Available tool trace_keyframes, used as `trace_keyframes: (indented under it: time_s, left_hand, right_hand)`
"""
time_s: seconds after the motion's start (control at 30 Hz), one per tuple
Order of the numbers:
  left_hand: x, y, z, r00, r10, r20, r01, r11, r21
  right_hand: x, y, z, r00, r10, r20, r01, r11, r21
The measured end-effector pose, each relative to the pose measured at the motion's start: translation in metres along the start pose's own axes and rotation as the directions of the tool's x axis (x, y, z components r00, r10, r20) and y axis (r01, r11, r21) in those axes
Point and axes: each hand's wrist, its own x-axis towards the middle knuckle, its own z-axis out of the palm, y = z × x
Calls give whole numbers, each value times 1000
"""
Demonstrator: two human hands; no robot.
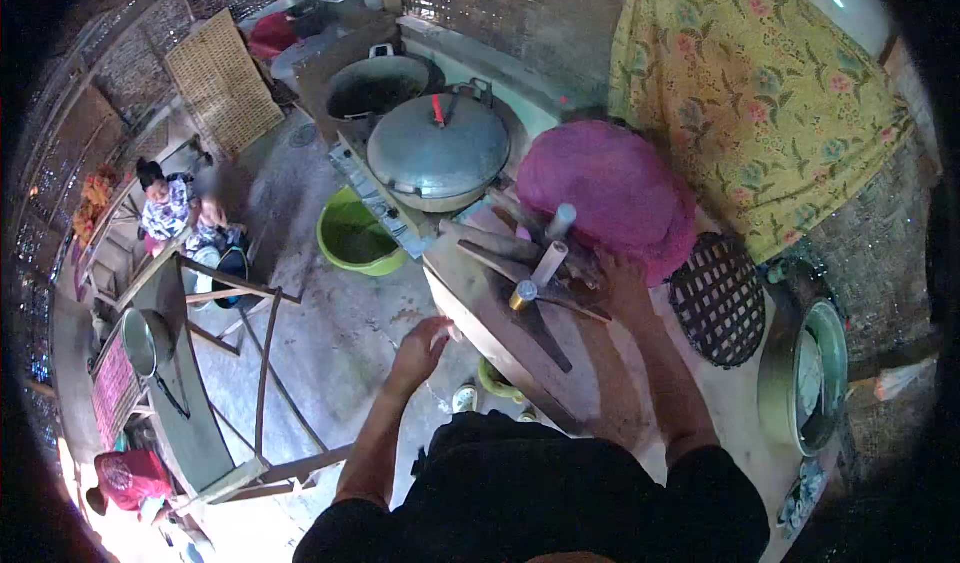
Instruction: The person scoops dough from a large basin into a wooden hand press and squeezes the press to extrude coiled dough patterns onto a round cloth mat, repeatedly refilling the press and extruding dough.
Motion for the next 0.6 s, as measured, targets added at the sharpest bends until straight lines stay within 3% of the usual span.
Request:
trace_keyframes:
  time_s: [0.03, 0.1, 0.13, 0.2, 0.23, 0.27, 0.4, 0.47, 0.5, 0.57, 0.6]
  left_hand:
    - [20, -1, -6, 998, 61, -17, -61, 998, 8]
    - [51, -5, -11, 997, 70, 15, -70, 998, -4]
    - [62, -7, -9, 997, 72, 42, -72, 997, -7]
    - [79, -17, 9, 991, 110, 69, -107, 993, -47]
    - [85, -12, 15, 986, 152, 74, -146, 986, -79]
    - [86, -5, 21, 985, 76, 154, -28, 957, -288]
    - [96, 39, 48, 980, 183, 73, -144, 917, -371]
    - [103, 63, 49, 921, 380, -88, -381, 925, 10]
    - [104, 58, 53, 917, 388, -86, -389, 921, 10]
    - [103, 42, 62, 956, 175, 234, -129, 971, -200]
    - [98, 50, 50, 957, 179, 229, -133, 970, -202]
  right_hand:
    - [-3, -9, -4, 997, -10, -77, 3, 996, -92]
    - [-13, -18, 4, 999, -14, -48, 29, 946, 324]
    - [-14, -31, 5, 999, 1, -41, 12, 947, 322]
    - [-18, -59, 8, 994, 32, 109, -30, 999, -16]
    - [-22, -56, 19, 993, 47, 109, -46, 999, -16]
    - [-21, -51, 36, 996, 54, 69, -51, 998, -45]
    - [-28, -41, 51, 999, 29, -21, -30, 998, -51]
    - [-33, -44, 53, 998, 62, -2, -62, 997, -47]
    - [-31, -45, 52, 997, 75, 13, -74, 996, -49]
    - [-32, -48, 60, 996, 87, -12, -87, 993, -85]
    - [-32, -47, 61, 995, 95, -27, -97, 988, -121]
